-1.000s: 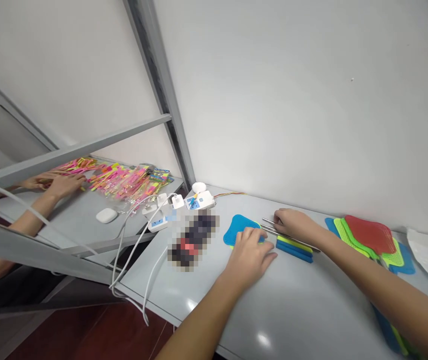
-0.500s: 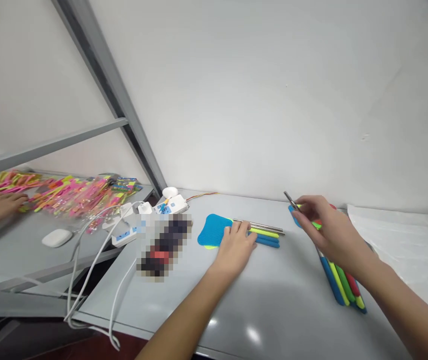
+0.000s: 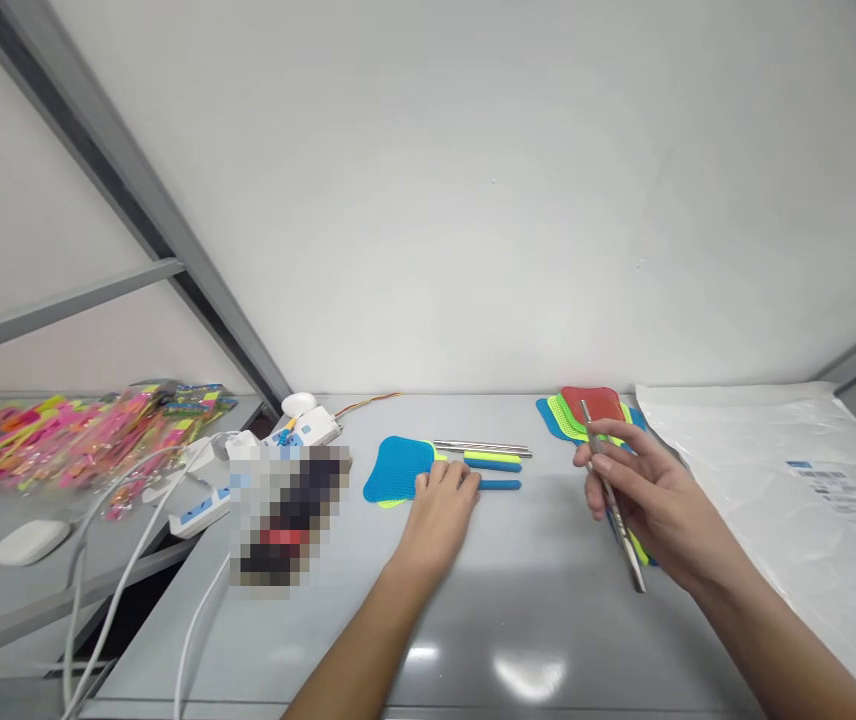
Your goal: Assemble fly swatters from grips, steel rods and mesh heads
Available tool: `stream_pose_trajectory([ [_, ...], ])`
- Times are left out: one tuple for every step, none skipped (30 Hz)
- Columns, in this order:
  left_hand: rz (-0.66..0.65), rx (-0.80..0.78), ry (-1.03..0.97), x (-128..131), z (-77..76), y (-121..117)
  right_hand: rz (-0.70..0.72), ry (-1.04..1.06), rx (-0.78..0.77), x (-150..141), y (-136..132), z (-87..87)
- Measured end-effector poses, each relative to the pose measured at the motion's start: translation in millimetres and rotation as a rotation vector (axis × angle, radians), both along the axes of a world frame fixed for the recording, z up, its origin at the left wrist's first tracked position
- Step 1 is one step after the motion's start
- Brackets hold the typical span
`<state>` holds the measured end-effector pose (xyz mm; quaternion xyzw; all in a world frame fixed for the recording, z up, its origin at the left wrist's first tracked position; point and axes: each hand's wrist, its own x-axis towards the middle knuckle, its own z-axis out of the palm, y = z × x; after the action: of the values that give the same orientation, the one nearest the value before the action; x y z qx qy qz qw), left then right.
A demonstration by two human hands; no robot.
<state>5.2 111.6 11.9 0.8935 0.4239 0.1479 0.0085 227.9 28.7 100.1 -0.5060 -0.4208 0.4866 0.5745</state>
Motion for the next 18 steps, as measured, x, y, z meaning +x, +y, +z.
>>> stream_pose_trajectory([
  [0.004,0.003,0.004,0,0.0,0,0.012,0.012,0.010,-3,-2,-0.7],
  [0.001,0.006,0.004,0,0.6,0,0.021,0.018,0.024,-5,-4,-0.9],
  [-0.006,0.012,-0.003,-1,1.8,-1,0.025,0.020,0.041,-8,-6,-1.0],
  [-0.022,0.017,-0.020,-2,3.7,-2,0.025,0.019,0.058,-10,-8,-1.1],
  [-0.050,0.017,-0.048,-3,6.0,-3,0.022,0.018,0.078,-12,-9,-1.3],
  [-0.089,0.015,-0.088,-4,8.6,-4,0.017,0.016,0.101,-14,-11,-1.9],
  [-0.133,0.009,-0.140,-4,11.4,-6,0.010,0.015,0.124,-16,-12,-2.9],
  [-0.179,0.002,-0.204,-5,14.0,-8,0.005,0.013,0.146,-18,-13,-4.2],
  [-0.219,-0.003,-0.279,-4,16.4,-11,0.004,0.011,0.165,-20,-13,-5.7],
  [-0.254,-0.001,-0.365,-4,18.5,-14,0.005,0.013,0.184,-21,-14,-7.2],
  [-0.280,0.007,-0.459,-2,20.1,-17,0.007,0.020,0.200,-23,-14,-8.6],
  [-0.297,0.017,-0.550,-1,21.3,-20,0.011,0.036,0.213,-25,-14,-9.5],
  [-0.310,0.025,-0.624,2,22.2,-22,0.018,0.062,0.220,-27,-14,-9.7],
  [-0.318,0.030,-0.673,4,22.6,-25,0.023,0.101,0.225,-29,-14,-9.0],
  [-0.323,0.032,-0.692,7,22.7,-28,0.020,0.155,0.226,-31,-14,-7.6],
  [-0.327,0.033,-0.683,9,22.3,-30,0.007,0.222,0.222,-33,-13,-5.3],
  [-0.333,0.033,-0.651,11,21.6,-32,-0.013,0.299,0.215,-35,-13,-2.3],
  [-0.342,0.034,-0.610,14,20.4,-33,-0.040,0.379,0.215,-37,-12,1.0],
])
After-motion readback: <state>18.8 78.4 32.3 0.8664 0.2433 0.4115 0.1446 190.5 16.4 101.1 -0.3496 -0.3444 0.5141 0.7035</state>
